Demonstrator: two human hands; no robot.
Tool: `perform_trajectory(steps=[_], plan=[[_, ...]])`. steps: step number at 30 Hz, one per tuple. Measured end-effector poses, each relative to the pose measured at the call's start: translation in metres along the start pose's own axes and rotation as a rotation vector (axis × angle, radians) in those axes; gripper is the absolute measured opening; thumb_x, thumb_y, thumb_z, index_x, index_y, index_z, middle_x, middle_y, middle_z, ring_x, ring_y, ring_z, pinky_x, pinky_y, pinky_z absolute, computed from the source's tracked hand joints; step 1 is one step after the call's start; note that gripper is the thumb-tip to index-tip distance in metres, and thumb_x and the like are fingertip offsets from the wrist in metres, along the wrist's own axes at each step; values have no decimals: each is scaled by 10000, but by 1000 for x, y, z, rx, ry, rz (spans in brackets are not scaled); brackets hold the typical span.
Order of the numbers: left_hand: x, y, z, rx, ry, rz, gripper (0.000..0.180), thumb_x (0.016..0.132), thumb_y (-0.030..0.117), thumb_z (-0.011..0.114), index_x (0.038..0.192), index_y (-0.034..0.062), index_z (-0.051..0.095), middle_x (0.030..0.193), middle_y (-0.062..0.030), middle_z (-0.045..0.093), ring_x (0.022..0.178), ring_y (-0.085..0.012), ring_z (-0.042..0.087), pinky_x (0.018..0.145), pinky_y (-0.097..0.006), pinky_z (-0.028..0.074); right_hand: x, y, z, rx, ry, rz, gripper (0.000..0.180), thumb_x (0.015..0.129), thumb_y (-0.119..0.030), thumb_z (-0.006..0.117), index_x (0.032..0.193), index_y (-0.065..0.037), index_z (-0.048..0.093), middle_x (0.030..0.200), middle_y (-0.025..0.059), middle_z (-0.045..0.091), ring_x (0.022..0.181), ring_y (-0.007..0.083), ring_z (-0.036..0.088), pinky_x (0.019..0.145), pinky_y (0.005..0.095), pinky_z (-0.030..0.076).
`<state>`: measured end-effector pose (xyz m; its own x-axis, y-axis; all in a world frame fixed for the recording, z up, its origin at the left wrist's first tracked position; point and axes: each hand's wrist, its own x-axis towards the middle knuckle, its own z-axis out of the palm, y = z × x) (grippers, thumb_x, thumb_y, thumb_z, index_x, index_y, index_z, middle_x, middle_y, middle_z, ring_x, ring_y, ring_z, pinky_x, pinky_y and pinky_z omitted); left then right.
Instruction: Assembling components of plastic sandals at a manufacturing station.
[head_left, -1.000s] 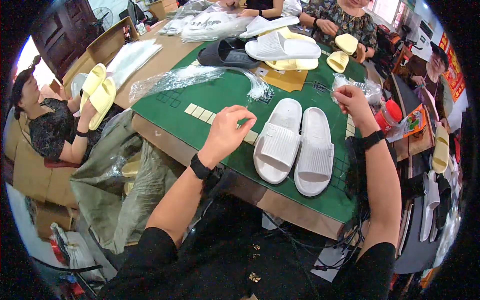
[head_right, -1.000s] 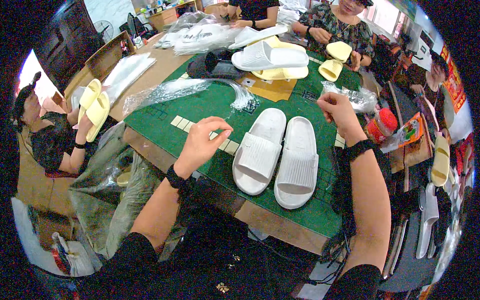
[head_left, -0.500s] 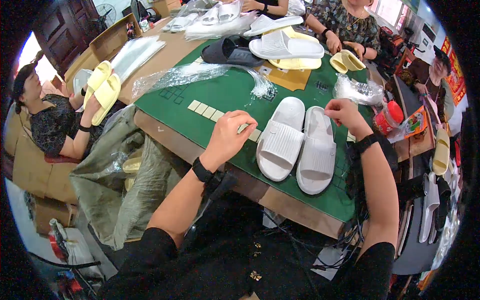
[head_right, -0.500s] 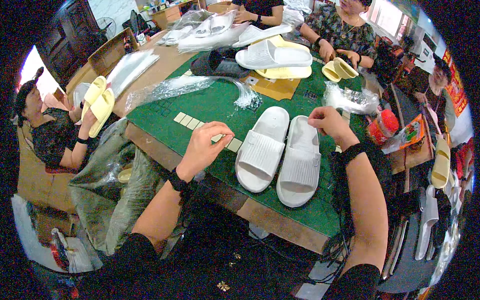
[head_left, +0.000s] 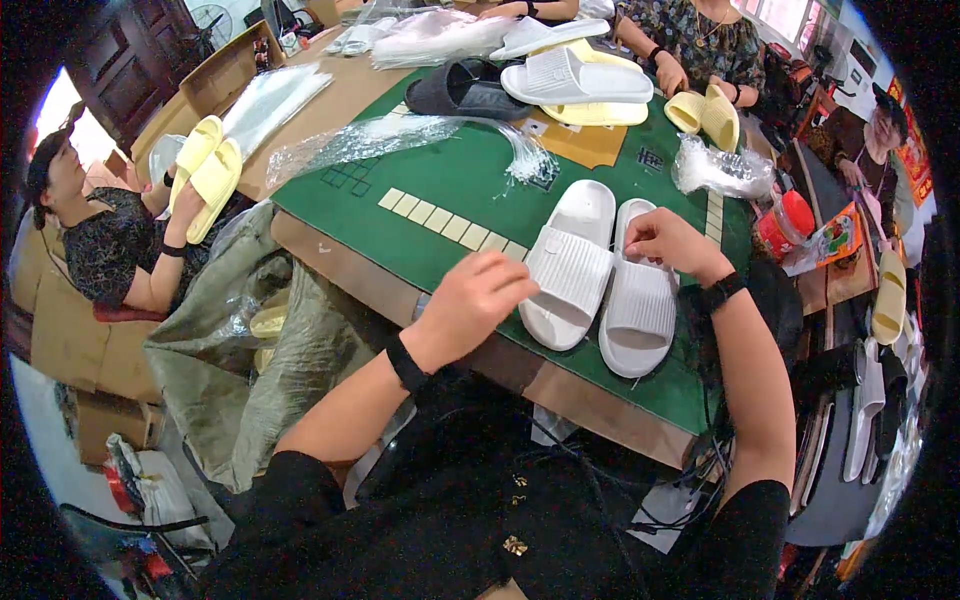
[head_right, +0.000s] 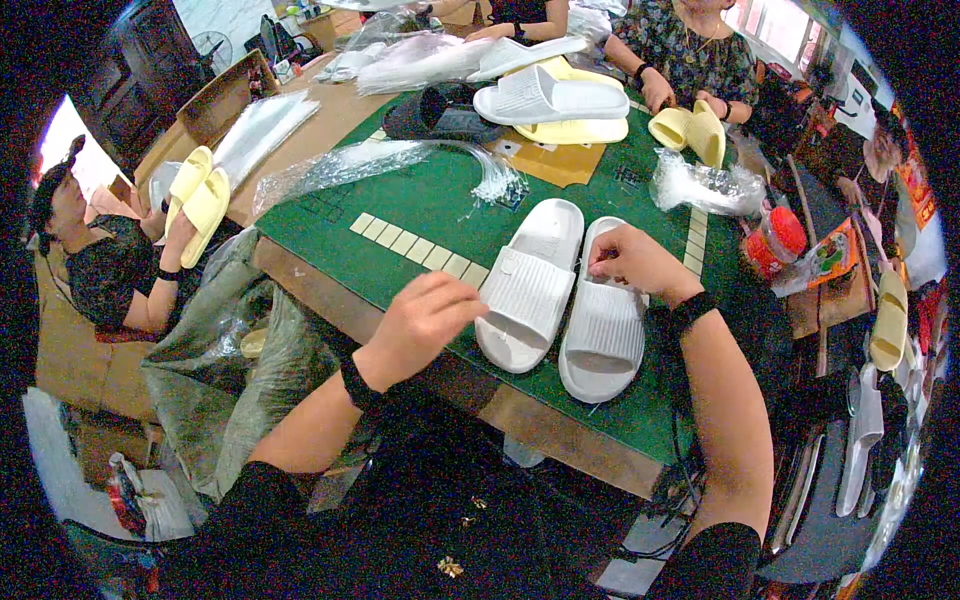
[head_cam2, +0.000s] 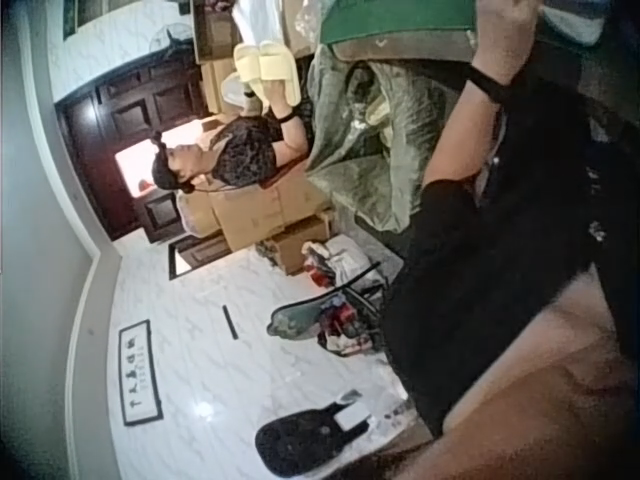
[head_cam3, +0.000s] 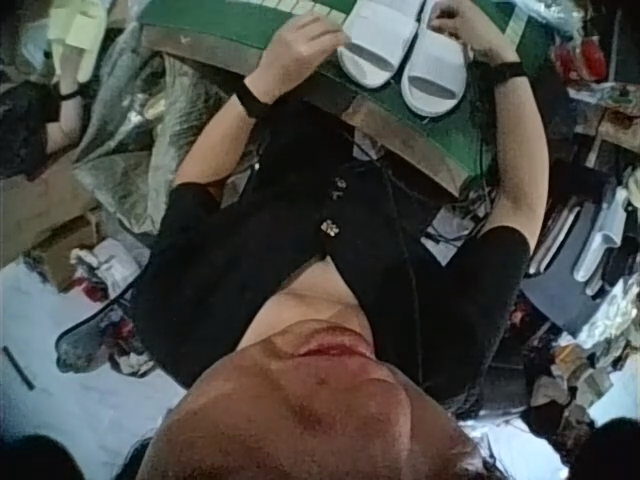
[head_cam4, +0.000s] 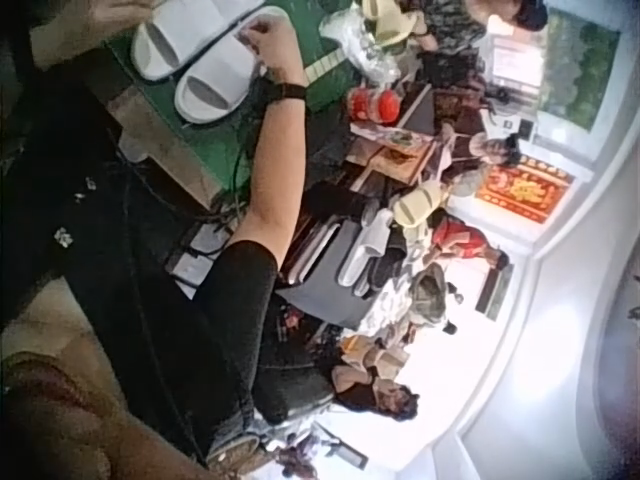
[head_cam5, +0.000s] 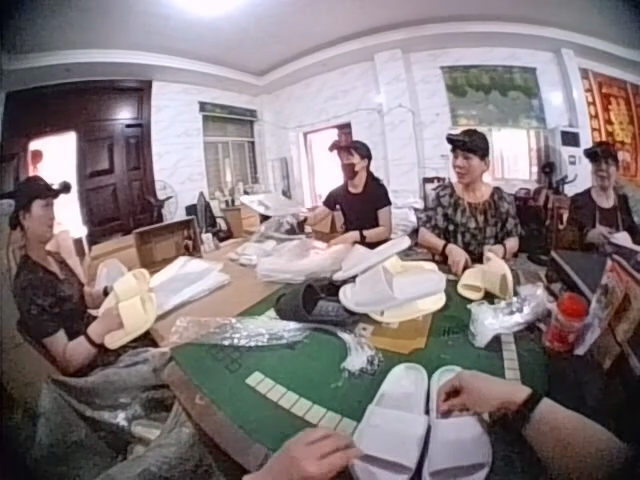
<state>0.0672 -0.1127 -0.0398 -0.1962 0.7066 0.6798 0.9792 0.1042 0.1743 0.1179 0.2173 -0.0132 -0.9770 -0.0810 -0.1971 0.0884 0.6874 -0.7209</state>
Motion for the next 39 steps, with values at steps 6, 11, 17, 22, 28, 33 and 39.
perform_trajectory(steps=[6, 11, 17, 22, 28, 33, 39], plan=[[12, 15, 5, 187, -316, 315, 208, 749, 154, 602, 936, 76, 650, 1049, -40, 602, 994, -195, 569, 818, -305, 481, -2, -4, 0, 45, -13, 16, 53, 826, -67, 680, 789, -35, 660, 657, -49, 588, 561, 30, 488, 485, 212, 375], [24, 3, 14, 295, -372, 544, 196, 751, 183, 599, 890, 59, 661, 1018, -31, 597, 978, -163, 548, 800, -277, 461, 0, 0, 5, 150, -14, 43, 63, 834, -76, 675, 794, -30, 658, 670, -42, 594, 561, 41, 491, 488, 220, 376], [39, -6, 17, 391, -489, 863, 180, 751, 190, 572, 863, 86, 667, 1088, -40, 606, 984, -159, 515, 750, -266, 424, -1, 14, 1, 225, -14, 39, 89, 848, -107, 685, 817, -25, 669, 681, -28, 605, 578, 58, 513, 509, 244, 411], [42, -6, 25, 190, -407, 787, 150, 735, 170, 589, 835, 71, 642, 1082, -53, 610, 1060, -201, 534, 801, -297, 465, -6, 14, 3, 254, 5, 66, 62, 855, -91, 683, 841, -32, 674, 679, -47, 598, 574, 37, 486, 501, 227, 374], [40, 24, 36, -471, -311, 250, 127, 787, 75, 620, 895, 24, 578, 1075, -99, 619, 966, -298, 620, 801, -365, 529, -9, 17, 6, 177, -2, 85, 65, 852, -79, 681, 864, -15, 693, 734, -47, 631, 635, 23, 504, 555, 204, 396], [37, 53, 39, -583, -412, 199, 136, 832, 49, 591, 958, 18, 548, 1091, -125, 622, 953, -309, 646, 788, -370, 546, -9, 10, 7, 47, -36, -20, 87, 839, -70, 687, 881, 7, 687, 760, -16, 651, 700, 55, 533, 657, 233, 442], [42, 76, 54, -334, -517, 420, 159, 792, 114, 557, 906, 7, 525, 1273, -129, 524, 934, -297, 620, 727, -356, 557, -8, 15, 11, 70, -15, 2, 103, 847, -85, 681, 891, 7, 690, 766, 0, 660, 733, 65, 543, 691, 243, 449]])
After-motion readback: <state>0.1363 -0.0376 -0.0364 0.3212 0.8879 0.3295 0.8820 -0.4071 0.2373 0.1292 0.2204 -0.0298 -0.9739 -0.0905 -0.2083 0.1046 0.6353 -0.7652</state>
